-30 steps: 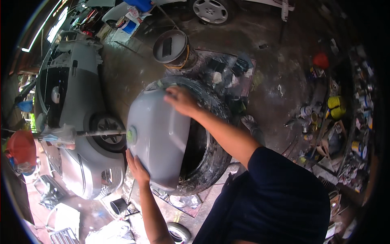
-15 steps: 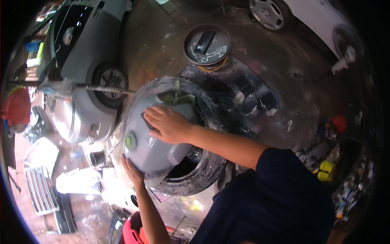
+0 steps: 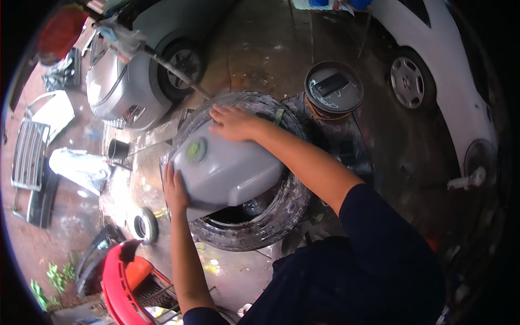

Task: The person sands the surface of a motorcycle gas tank with a piece of sandpaper. They repeatedly wet the sandpaper in a bucket of water and rub it across different sections of the tank, turning the tank over to reach the sides.

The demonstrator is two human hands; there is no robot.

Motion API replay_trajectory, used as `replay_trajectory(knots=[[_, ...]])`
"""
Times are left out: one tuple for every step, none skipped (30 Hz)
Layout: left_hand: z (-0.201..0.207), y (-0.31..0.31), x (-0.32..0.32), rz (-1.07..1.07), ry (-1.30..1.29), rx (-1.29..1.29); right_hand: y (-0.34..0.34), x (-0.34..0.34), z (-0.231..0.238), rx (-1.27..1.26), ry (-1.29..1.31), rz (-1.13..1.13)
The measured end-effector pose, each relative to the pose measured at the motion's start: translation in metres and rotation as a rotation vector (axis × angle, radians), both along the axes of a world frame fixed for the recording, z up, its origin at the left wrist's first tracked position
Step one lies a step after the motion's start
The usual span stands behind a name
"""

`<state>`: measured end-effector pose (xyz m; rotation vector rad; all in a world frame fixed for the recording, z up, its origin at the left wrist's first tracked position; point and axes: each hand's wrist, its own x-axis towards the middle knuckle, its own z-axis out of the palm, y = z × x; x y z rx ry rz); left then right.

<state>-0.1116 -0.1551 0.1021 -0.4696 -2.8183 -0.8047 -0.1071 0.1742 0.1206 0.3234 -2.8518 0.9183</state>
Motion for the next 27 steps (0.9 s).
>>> replay_trajectory(knots=[[0.003, 0.005, 0.001, -0.005, -0.008, -0.021, -0.002, -0.004, 0.002, -0.016, -0.063, -0.015], [0.0, -0.009, 0.001, 0.005, 0.021, -0.034, -0.012, 0.004, 0.003, 0.032, -0.014, 0.021], [0.0, -0.014, 0.004, 0.046, 0.023, -0.016, -0.022, 0.024, 0.004, 0.051, -0.011, 0.062], [0.001, -0.014, 0.005, 0.048, 0.035, -0.046, -0.029, 0.054, 0.003, 0.142, 0.067, 0.089], [0.003, -0.015, 0.006, 0.046, 0.049, -0.081, -0.031, 0.076, 0.003, 0.228, 0.149, 0.113], [0.0, -0.02, 0.005, 0.012, 0.102, -0.129, -0.031, 0.086, 0.003, 0.244, 0.158, 0.14], [-0.001, -0.02, 0.004, 0.04, 0.104, -0.113, -0.03, 0.092, 0.001, 0.25, 0.193, 0.159], [-0.003, -0.01, 0.004, 0.047, 0.079, -0.108, -0.027, 0.095, 0.0, 0.262, 0.222, 0.168], [-0.002, -0.005, 0.003, 0.054, 0.056, -0.109, -0.022, 0.078, 0.004, 0.277, 0.223, 0.185], [-0.007, -0.014, 0.001, 0.04, 0.101, -0.16, -0.017, 0.044, 0.013, 0.312, 0.146, 0.174], [-0.01, -0.015, 0.001, 0.06, 0.099, -0.148, -0.014, 0.02, 0.016, 0.354, 0.06, 0.15], [-0.01, -0.011, -0.002, 0.059, 0.094, -0.141, -0.016, 0.007, 0.017, 0.368, 0.068, 0.163], [-0.01, -0.007, -0.003, 0.055, 0.09, -0.134, -0.02, -0.003, 0.018, 0.309, 0.016, 0.099], [-0.006, -0.006, 0.002, 0.088, 0.051, -0.085, -0.027, -0.009, 0.015, 0.243, -0.043, 0.04], [0.0, -0.005, 0.007, 0.105, 0.053, -0.075, -0.034, -0.001, 0.014, 0.255, -0.038, 0.056], [0.006, -0.003, 0.013, 0.133, 0.031, -0.064, -0.043, 0.02, 0.008, 0.287, 0.058, 0.044], [0.011, 0.0, 0.017, 0.158, 0.012, -0.052, -0.05, 0.044, 0.004, 0.318, 0.157, 0.029], [0.014, 0.0, 0.021, 0.169, 0.012, -0.046, -0.062, 0.07, 0.006, 0.327, 0.198, 0.019], [0.016, 0.001, 0.021, 0.167, 0.005, -0.039, -0.076, 0.094, 0.012, 0.335, 0.237, 0.004], [0.018, 0.004, 0.019, 0.158, 0.0, -0.032, -0.087, 0.115, 0.014, 0.34, 0.24, 0.003], [0.017, 0.004, 0.018, 0.159, 0.003, -0.03, -0.1, 0.132, 0.016, 0.314, 0.263, 0.048], [0.014, 0.005, 0.015, 0.141, 0.012, -0.028, -0.112, 0.139, 0.017, 0.286, 0.284, 0.089], [0.01, 0.008, 0.011, 0.119, 0.024, -0.026, -0.123, 0.134, 0.015, 0.276, 0.294, 0.108], [-0.002, -0.002, 0.005, 0.124, 0.03, -0.031, -0.138, 0.127, 0.013, 0.262, 0.306, 0.135], [-0.018, -0.022, -0.002, 0.067, 0.106, -0.094, -0.16, 0.12, 0.015, 0.251, 0.314, 0.147], [-0.028, -0.033, -0.008, -0.002, 0.176, -0.152, -0.176, 0.11, 0.017, 0.246, 0.337, 0.235], [-0.028, -0.034, -0.01, -0.007, 0.174, -0.149, -0.179, 0.103, 0.019, 0.246, 0.356, 0.317]])
